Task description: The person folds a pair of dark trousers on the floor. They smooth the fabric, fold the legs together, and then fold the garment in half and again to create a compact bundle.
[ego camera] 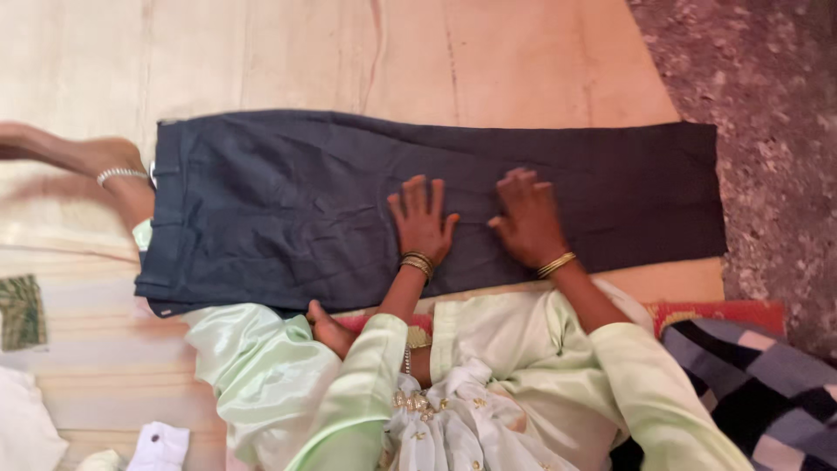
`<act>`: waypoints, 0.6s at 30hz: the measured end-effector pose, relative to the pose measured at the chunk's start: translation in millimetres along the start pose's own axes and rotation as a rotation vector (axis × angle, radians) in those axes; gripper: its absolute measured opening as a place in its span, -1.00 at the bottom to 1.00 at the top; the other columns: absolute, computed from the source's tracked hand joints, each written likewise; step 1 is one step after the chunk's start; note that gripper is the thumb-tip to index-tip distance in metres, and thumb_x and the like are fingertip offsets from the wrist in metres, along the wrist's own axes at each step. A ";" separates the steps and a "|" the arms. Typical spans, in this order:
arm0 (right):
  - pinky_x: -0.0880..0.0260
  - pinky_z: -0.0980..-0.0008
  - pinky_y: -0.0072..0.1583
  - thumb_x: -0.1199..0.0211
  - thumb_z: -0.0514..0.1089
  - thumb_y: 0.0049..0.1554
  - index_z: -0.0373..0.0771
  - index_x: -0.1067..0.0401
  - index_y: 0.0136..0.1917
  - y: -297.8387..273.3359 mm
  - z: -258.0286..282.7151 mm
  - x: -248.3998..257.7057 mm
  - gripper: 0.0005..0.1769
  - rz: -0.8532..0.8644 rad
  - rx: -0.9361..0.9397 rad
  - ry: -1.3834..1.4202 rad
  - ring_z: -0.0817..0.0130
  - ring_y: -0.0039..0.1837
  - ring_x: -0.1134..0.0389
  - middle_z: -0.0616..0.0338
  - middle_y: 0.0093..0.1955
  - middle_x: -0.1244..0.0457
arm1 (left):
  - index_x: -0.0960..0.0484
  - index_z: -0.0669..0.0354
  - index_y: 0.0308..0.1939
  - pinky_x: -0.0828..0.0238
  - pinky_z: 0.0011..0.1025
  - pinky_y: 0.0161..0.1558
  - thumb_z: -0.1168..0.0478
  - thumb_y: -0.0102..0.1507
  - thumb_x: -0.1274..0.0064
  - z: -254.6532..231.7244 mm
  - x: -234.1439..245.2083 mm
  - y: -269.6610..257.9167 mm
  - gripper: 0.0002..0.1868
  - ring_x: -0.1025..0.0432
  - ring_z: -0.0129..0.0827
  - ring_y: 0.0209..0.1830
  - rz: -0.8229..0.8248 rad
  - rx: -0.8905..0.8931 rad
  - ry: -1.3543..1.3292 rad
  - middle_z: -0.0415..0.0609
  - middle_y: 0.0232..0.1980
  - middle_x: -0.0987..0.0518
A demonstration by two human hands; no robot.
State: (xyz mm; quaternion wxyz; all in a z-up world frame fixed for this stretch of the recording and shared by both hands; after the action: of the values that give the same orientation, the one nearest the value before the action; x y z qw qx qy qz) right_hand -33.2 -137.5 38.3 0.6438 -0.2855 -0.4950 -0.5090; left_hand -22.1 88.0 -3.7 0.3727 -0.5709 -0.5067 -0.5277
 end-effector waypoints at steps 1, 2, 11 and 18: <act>0.05 -0.10 0.56 -0.08 0.30 0.26 -0.31 -0.12 0.53 4.1 11.3 -6.8 -0.19 0.070 0.116 0.091 -0.16 0.63 0.02 -0.19 0.60 0.00 | -0.09 -0.15 0.64 0.38 0.23 0.55 -0.26 0.37 0.09 -5.6 -6.1 3.2 -0.18 0.15 0.01 0.69 -0.014 -0.092 0.038 0.17 0.68 0.00; 0.06 -0.11 0.55 -0.09 0.28 0.25 -0.31 -0.13 0.54 14.4 19.3 -11.2 -0.18 0.039 0.162 0.035 -0.15 0.62 0.01 -0.19 0.60 -0.01 | -0.10 -0.21 0.67 0.38 0.20 0.59 -0.26 0.39 0.09 -4.7 -8.3 8.3 -0.19 0.13 -0.05 0.71 -0.032 -0.193 0.081 0.10 0.71 -0.03; -0.08 -0.08 0.36 -0.21 0.06 0.18 -0.12 -0.34 0.41 80.3 -4.5 -10.3 -0.43 -0.281 -0.096 -0.282 -0.05 0.45 -0.16 -0.08 0.43 -0.19 | -0.14 -0.08 0.60 0.42 0.40 0.42 -0.39 0.30 0.19 57.4 20.0 52.0 -0.11 0.12 0.12 0.63 0.025 0.269 0.097 0.24 0.64 0.01; -0.10 0.00 0.39 -0.10 -0.16 0.24 -0.11 -0.40 0.46 129.4 0.4 -30.1 -0.49 -0.095 -0.200 0.089 0.13 0.44 -0.18 0.11 0.43 -0.24 | -0.15 -0.13 0.60 0.40 0.38 0.46 -0.44 0.30 0.24 56.3 17.8 53.3 -0.11 0.11 0.09 0.65 0.000 0.286 0.075 0.19 0.66 0.01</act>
State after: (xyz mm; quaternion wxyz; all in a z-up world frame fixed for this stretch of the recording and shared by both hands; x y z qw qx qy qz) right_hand 88.3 -84.7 28.1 0.6086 -0.3014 -0.4256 -0.5980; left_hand 41.2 134.3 10.3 0.4690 -0.4917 -0.5625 -0.4711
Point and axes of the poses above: each hand's wrist, its own y-axis towards the middle knuckle, its own x-axis out of the back of the hand, z = x × y, the point moved 2 cm from there along y, towards the middle knuckle
